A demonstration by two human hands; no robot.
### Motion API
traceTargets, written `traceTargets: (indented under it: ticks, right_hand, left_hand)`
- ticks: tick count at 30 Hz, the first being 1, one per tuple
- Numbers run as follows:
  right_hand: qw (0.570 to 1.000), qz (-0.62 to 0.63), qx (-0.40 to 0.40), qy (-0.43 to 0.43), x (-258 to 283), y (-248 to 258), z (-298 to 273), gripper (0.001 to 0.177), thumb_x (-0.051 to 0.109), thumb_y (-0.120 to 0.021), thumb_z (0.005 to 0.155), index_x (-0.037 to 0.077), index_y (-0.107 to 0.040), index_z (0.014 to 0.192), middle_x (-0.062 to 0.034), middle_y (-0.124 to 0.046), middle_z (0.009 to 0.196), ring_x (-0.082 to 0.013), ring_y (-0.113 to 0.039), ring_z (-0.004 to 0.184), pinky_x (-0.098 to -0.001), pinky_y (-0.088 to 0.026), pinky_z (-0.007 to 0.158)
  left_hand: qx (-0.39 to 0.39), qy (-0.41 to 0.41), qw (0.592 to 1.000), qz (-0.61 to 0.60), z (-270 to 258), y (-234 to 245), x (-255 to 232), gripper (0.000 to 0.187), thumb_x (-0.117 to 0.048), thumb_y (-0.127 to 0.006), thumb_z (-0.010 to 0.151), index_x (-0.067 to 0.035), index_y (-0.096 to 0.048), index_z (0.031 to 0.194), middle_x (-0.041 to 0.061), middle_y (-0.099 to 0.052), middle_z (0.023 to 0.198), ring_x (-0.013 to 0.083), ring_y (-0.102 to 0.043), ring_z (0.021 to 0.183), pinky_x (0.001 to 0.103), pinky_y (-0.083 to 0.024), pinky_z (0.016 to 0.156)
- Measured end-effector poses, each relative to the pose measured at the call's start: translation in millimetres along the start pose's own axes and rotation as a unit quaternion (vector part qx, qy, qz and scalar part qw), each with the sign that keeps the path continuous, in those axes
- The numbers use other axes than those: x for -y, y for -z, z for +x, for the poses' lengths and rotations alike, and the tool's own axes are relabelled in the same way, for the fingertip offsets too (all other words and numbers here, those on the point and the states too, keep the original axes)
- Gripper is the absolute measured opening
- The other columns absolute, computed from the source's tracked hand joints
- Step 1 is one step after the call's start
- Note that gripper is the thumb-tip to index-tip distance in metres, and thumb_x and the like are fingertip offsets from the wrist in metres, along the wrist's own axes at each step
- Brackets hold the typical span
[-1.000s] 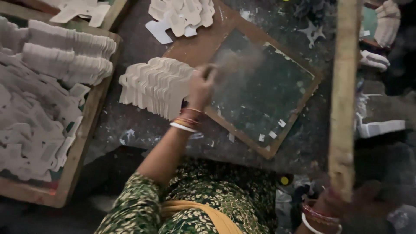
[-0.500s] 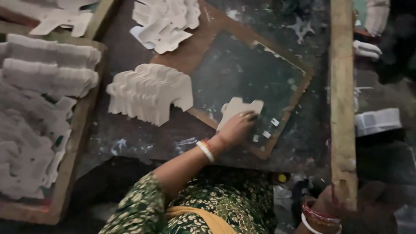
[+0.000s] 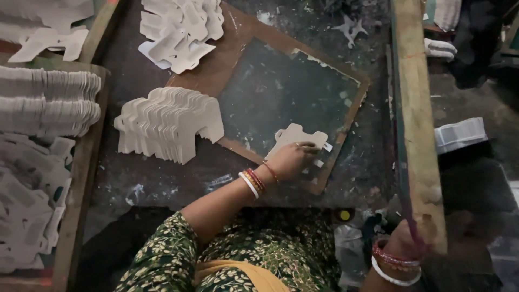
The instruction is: The person performs screen printing by placing white cut-out shapes onto a wooden frame with a mesh screen. They use a squeegee to spread a white substance over the shapes, then lift the frame to reveal the printed items and place them in a stack.
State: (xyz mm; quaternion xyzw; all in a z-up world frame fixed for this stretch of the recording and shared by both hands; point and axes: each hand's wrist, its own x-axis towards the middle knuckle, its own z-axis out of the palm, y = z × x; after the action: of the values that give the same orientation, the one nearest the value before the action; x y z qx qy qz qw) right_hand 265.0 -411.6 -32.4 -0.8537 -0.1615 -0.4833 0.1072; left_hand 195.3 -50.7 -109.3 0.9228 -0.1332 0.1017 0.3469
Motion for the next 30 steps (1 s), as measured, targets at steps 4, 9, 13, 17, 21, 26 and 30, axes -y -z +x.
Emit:
traceTargets:
  ticks: [4, 9, 13, 17, 21, 26, 30]
  right_hand:
    - [0.995, -0.010, 0.042, 0.092, -26, -12, -12, 0.055, 0.028, -0.064, 0.118, -0.005, -0.041, 0.156, -0.0297, -0.045, 0.156, -0.0481, -0.055, 0.142, -0.0614, -0.047, 0.122]
    - [0.830, 0.485, 0.073, -0.268, 93, 23, 27, 0.040, 0.026, -0.063, 0.110, -0.004, -0.057, 0.135, -0.0174, -0.062, 0.129, -0.0266, -0.062, 0.113, -0.0445, -0.048, 0.103]
    - [0.862, 0.485, 0.137, -0.046, 172, 42, 54, 0.026, 0.019, -0.060, 0.108, 0.001, -0.062, 0.128, -0.0160, -0.067, 0.125, -0.0302, -0.068, 0.113, -0.0415, -0.055, 0.098]
    - [0.818, 0.432, 0.323, 0.200, 207, 8, 76, 0.022, 0.023, -0.063, 0.100, 0.010, -0.074, 0.115, -0.0113, -0.075, 0.111, -0.0278, -0.073, 0.096, -0.0412, -0.060, 0.082]
    - [0.774, 0.188, 0.574, 0.192, 240, -49, 113, 0.022, 0.035, -0.059, 0.106, 0.026, -0.074, 0.119, -0.0028, -0.078, 0.100, -0.0239, -0.074, 0.075, -0.0395, -0.060, 0.066]
    - [0.794, 0.291, 0.493, 0.205, 224, -110, 72, 0.026, 0.027, -0.065, 0.101, 0.020, -0.073, 0.125, -0.0087, -0.075, 0.117, -0.0292, -0.071, 0.099, -0.0426, -0.058, 0.081]
    - [0.828, 0.327, 0.412, 0.196, 217, -66, 21, 0.040, 0.012, -0.070, 0.087, 0.021, -0.073, 0.126, -0.0074, -0.071, 0.132, -0.0281, -0.068, 0.122, -0.0408, -0.057, 0.100]
  left_hand:
    - [0.006, -0.038, 0.997, 0.066, -11, -11, 2, 0.030, -0.016, -0.065, 0.086, -0.006, -0.074, 0.113, 0.006, -0.069, 0.135, 0.0269, -0.055, 0.138, 0.037, -0.046, 0.114]
    - [0.131, 0.095, 0.986, -0.026, -47, 44, -63, 0.036, -0.022, -0.069, 0.089, -0.008, -0.071, 0.122, 0.015, -0.069, 0.121, 0.0319, -0.065, 0.115, 0.041, -0.052, 0.100]
    - [-0.074, 0.123, 0.889, -0.434, -124, 59, -70, 0.038, -0.031, -0.070, 0.096, 0.000, -0.072, 0.117, 0.020, -0.075, 0.115, 0.0297, -0.074, 0.103, 0.039, -0.060, 0.093]
    - [-0.089, 0.385, 0.837, -0.380, -154, 97, -79, 0.052, -0.040, -0.079, 0.081, 0.002, -0.070, 0.111, 0.021, -0.075, 0.094, 0.0354, -0.072, 0.083, 0.044, -0.059, 0.074]
    - [-0.036, 0.403, 0.913, -0.055, -179, 77, -69, 0.058, -0.043, -0.088, 0.070, 0.001, -0.065, 0.100, 0.023, -0.071, 0.086, 0.0419, -0.070, 0.082, 0.048, -0.055, 0.071]
    - [-0.006, 0.422, 0.907, -0.010, -174, 83, -66, 0.048, -0.041, -0.087, 0.070, -0.004, -0.066, 0.092, 0.022, -0.070, 0.083, 0.0429, -0.068, 0.082, 0.051, -0.054, 0.071]
    - [0.012, 0.422, 0.907, 0.008, -170, 87, -65, 0.047, -0.044, -0.088, 0.067, -0.005, -0.068, 0.085, 0.020, -0.070, 0.081, 0.0412, -0.069, 0.081, 0.050, -0.055, 0.071]
